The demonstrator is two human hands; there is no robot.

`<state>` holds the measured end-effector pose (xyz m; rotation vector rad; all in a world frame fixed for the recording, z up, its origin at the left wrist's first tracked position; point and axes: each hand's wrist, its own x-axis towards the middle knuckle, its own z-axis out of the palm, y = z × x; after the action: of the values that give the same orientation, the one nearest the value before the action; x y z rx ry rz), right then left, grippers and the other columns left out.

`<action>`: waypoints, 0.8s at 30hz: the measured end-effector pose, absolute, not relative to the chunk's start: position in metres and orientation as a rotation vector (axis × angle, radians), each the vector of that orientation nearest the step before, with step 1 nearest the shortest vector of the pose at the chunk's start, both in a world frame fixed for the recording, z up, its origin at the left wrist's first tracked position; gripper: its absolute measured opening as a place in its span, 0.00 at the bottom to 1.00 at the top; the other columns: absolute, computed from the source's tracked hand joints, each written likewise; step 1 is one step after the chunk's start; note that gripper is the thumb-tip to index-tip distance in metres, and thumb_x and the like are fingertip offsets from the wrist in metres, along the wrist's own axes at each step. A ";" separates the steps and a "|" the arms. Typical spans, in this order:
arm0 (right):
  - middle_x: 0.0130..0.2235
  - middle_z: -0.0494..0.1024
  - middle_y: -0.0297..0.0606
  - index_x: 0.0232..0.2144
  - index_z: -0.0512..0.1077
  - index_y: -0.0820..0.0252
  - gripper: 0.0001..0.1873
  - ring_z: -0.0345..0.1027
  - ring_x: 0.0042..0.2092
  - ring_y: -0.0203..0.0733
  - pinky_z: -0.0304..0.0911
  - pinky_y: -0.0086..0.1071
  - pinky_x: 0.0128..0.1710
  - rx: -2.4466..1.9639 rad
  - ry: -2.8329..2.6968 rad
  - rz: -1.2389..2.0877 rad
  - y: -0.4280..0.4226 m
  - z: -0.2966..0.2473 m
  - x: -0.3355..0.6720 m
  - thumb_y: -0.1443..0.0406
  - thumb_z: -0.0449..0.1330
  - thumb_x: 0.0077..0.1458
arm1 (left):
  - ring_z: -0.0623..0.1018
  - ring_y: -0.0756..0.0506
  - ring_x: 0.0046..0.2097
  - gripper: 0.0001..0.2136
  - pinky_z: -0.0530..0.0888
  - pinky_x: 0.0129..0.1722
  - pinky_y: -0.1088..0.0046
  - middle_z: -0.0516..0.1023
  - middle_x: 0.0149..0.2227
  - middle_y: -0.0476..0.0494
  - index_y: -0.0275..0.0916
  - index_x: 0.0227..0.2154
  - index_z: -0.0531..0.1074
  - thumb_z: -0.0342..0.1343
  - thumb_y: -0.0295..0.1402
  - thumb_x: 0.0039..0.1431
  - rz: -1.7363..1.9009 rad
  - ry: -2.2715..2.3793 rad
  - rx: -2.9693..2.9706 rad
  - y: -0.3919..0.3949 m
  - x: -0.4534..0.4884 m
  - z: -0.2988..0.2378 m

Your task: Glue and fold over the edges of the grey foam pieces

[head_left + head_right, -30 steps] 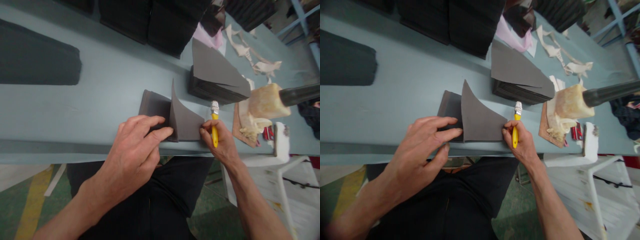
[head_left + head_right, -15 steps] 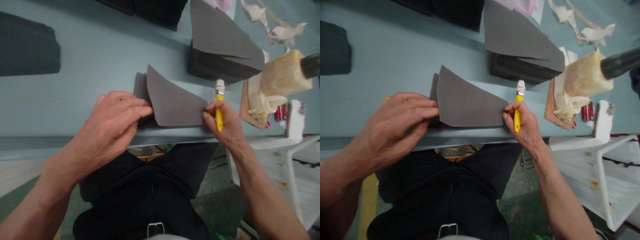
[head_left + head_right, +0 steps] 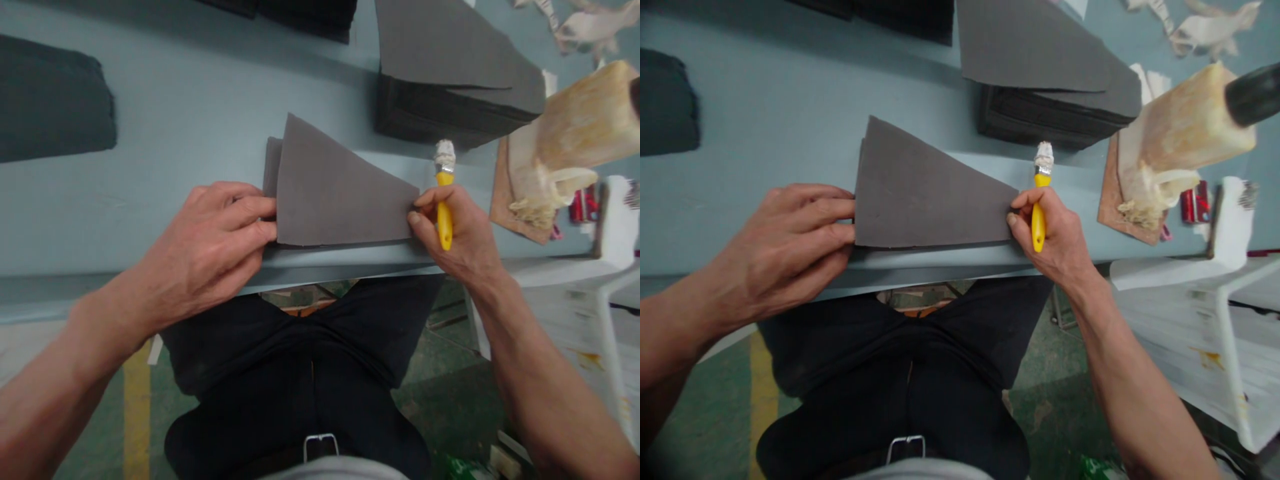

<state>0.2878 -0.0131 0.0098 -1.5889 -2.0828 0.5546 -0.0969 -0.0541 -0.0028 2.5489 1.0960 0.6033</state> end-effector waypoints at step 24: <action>0.36 0.74 0.35 0.44 0.71 0.52 0.17 0.68 0.34 0.41 0.68 0.37 0.38 -1.557 -2.000 0.672 -0.010 0.008 0.286 0.51 0.67 0.61 | 0.74 0.40 0.66 0.17 0.69 0.70 0.56 0.76 0.67 0.46 0.48 0.60 0.74 0.59 0.37 0.71 0.630 0.910 2.676 -0.047 -0.119 -0.018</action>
<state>0.2857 -0.0104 0.0082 -1.5569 -2.0001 0.6718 -0.1187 -0.0474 -0.0184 2.6758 0.9104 0.6304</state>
